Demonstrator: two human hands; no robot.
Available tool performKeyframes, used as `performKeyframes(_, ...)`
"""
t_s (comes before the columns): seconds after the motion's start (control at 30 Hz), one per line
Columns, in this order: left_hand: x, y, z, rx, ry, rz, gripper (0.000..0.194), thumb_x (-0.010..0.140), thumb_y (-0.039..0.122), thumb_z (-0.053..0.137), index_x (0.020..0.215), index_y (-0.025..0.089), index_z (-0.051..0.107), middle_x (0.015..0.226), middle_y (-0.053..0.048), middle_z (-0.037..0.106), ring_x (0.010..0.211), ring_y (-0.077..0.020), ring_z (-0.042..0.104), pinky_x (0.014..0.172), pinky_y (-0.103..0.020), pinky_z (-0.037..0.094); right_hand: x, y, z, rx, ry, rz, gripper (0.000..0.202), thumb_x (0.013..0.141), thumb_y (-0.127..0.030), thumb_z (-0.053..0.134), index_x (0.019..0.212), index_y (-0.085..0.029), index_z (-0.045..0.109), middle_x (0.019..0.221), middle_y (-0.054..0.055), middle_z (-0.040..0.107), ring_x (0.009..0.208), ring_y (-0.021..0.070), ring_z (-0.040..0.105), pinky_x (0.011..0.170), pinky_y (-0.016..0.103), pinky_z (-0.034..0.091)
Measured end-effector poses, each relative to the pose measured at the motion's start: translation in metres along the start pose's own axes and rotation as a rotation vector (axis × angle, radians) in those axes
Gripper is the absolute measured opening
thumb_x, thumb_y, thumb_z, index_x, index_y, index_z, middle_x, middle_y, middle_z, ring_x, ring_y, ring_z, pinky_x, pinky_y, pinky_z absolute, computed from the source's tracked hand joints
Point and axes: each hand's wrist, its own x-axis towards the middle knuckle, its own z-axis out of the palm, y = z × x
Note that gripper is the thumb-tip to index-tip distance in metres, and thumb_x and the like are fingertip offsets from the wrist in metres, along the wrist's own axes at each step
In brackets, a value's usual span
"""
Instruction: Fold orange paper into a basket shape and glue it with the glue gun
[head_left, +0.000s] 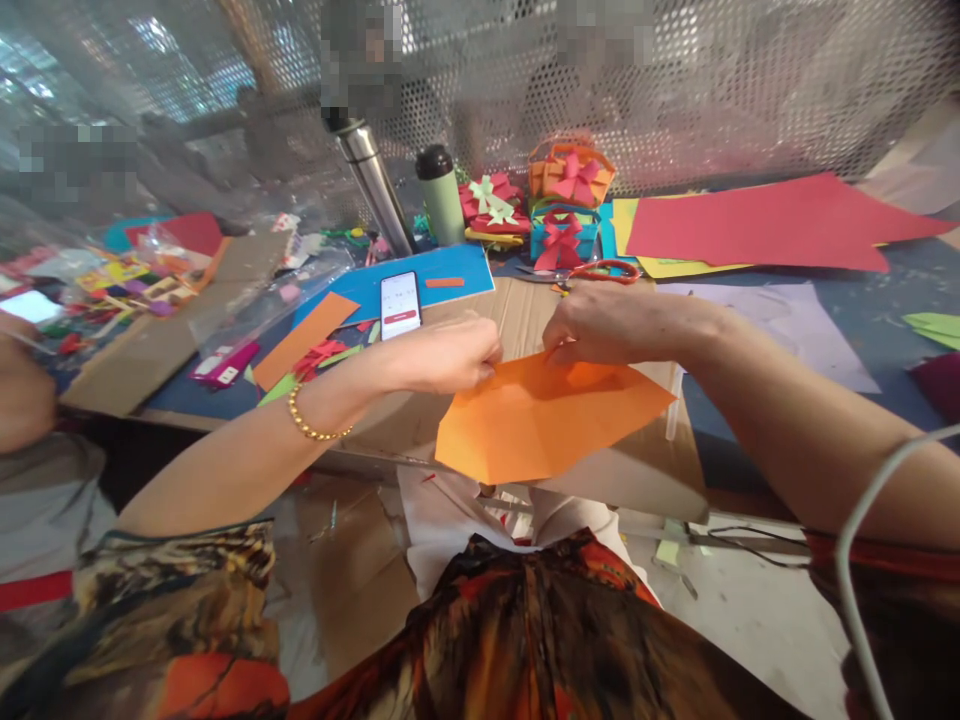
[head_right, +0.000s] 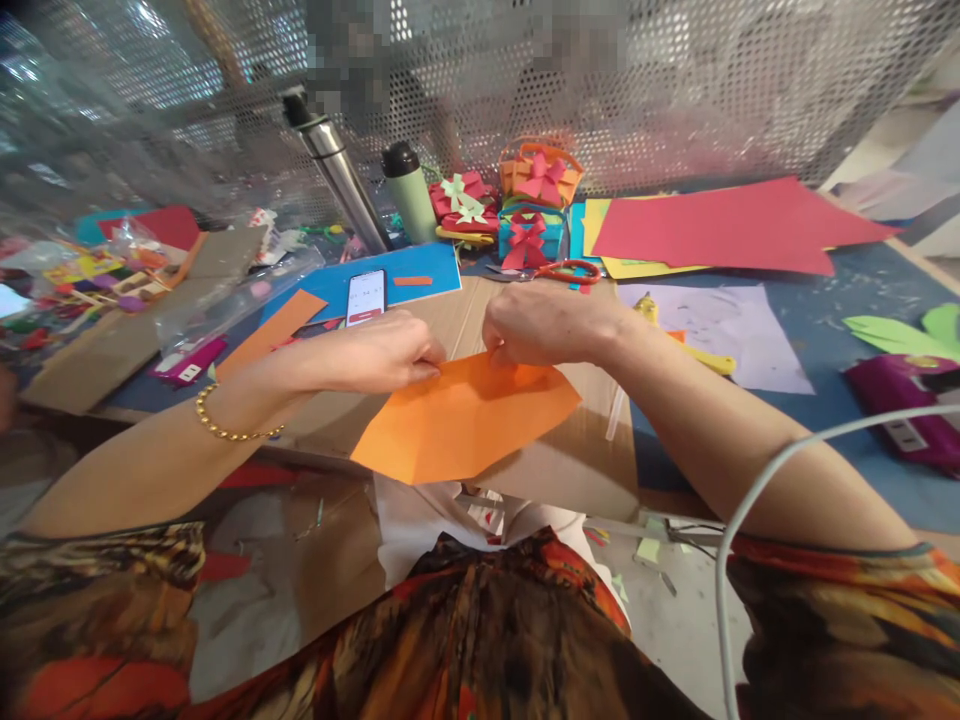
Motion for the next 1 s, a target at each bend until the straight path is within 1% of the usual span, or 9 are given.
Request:
performKeyframes(0.1,-0.001,0.0,0.003,-0.011,0.02,0.011,0.034,0.073,0.004,0.054,0.051,0.02,0.033,0.047,0.006,0.024,0.049,-0.0114,0.023,0.057,-0.035,0.017,0.001,-0.003,-0.001,-0.066,-0.064,-0.015,0.021,0.08,-0.022,0.069,0.059,-0.023,0.073,0.053,0.001,0.056,0.057,0.0138,0.047,0.055,0.031,0.023)
performKeyframes(0.27,0.005,0.008,-0.001,-0.112,-0.003,-0.003,0.035,0.076,0.011,0.059,0.052,0.02,0.036,0.05,0.005,0.03,0.05,-0.0115,0.029,0.056,-0.034,0.017,-0.002,-0.011,-0.002,-0.109,-0.021,-0.034,0.018,0.082,-0.021,0.066,0.069,-0.026,0.078,0.057,0.004,0.063,0.059,0.0161,0.051,0.057,0.032,0.024)
performKeyframes(0.37,0.01,0.013,-0.003,-0.17,-0.026,-0.047,0.038,0.079,0.015,0.057,0.051,0.021,0.032,0.052,0.005,0.029,0.049,-0.011,0.028,0.055,-0.034,0.016,-0.006,-0.016,-0.005,-0.152,0.002,-0.061,0.022,0.086,-0.019,0.06,0.074,-0.023,0.079,0.056,0.005,0.063,0.058,0.0153,0.05,0.058,0.033,0.024)
performKeyframes(0.5,0.013,0.012,-0.001,-0.139,0.024,-0.034,0.041,0.081,0.015,0.054,0.05,0.021,0.028,0.052,0.004,0.027,0.049,-0.011,0.026,0.055,-0.034,0.016,-0.009,-0.02,-0.007,-0.208,0.035,-0.054,0.026,0.088,-0.016,0.055,0.079,-0.018,0.079,0.062,0.009,0.066,0.064,0.0181,0.055,0.06,0.034,0.024)
performKeyframes(0.6,0.013,0.007,0.0,-0.132,0.055,-0.036,0.039,0.08,0.016,0.055,0.049,0.021,0.031,0.05,0.004,0.03,0.049,-0.0109,0.029,0.054,-0.033,0.019,-0.007,-0.018,-0.006,-0.16,0.047,-0.033,0.025,0.09,-0.019,0.056,0.081,-0.019,0.079,0.067,0.009,0.068,0.067,0.0193,0.058,0.061,0.034,0.025)
performKeyframes(0.67,0.013,0.002,0.001,-0.153,0.085,-0.096,0.039,0.077,0.018,0.057,0.048,0.022,0.032,0.049,0.004,0.031,0.048,-0.0109,0.03,0.053,-0.032,0.02,-0.005,-0.013,-0.008,-0.049,0.076,-0.02,0.023,0.092,-0.022,0.058,0.086,-0.02,0.08,0.076,0.008,0.073,0.071,0.0185,0.061,0.062,0.032,0.029)
performKeyframes(0.83,0.017,-0.014,0.009,-0.326,0.305,-0.297,0.031,0.074,0.024,0.061,0.052,0.022,0.04,0.049,0.003,0.04,0.048,-0.0114,0.038,0.048,-0.028,0.022,-0.007,0.004,-0.019,0.273,0.285,0.09,0.032,0.098,-0.038,0.054,0.108,-0.022,0.079,0.097,0.005,0.078,0.081,0.0179,0.066,0.071,0.03,0.043)
performKeyframes(0.93,0.026,-0.021,0.012,-0.337,0.409,-0.312,0.028,0.077,0.022,0.055,0.053,0.022,0.04,0.051,0.003,0.041,0.051,-0.0116,0.041,0.049,-0.026,0.025,-0.016,0.01,-0.016,0.264,0.412,0.221,0.036,0.092,-0.04,0.059,0.116,-0.02,0.077,0.102,0.008,0.077,0.084,0.0209,0.067,0.072,0.032,0.045)
performKeyframes(1.0,0.033,-0.021,0.013,-0.339,0.457,-0.305,0.03,0.078,0.019,0.054,0.052,0.022,0.039,0.052,0.003,0.04,0.053,-0.0119,0.042,0.05,-0.026,0.026,-0.022,0.011,-0.007,0.235,0.502,0.337,0.032,0.084,-0.036,0.066,0.109,-0.019,0.077,0.094,0.008,0.076,0.079,0.0212,0.065,0.068,0.032,0.043)
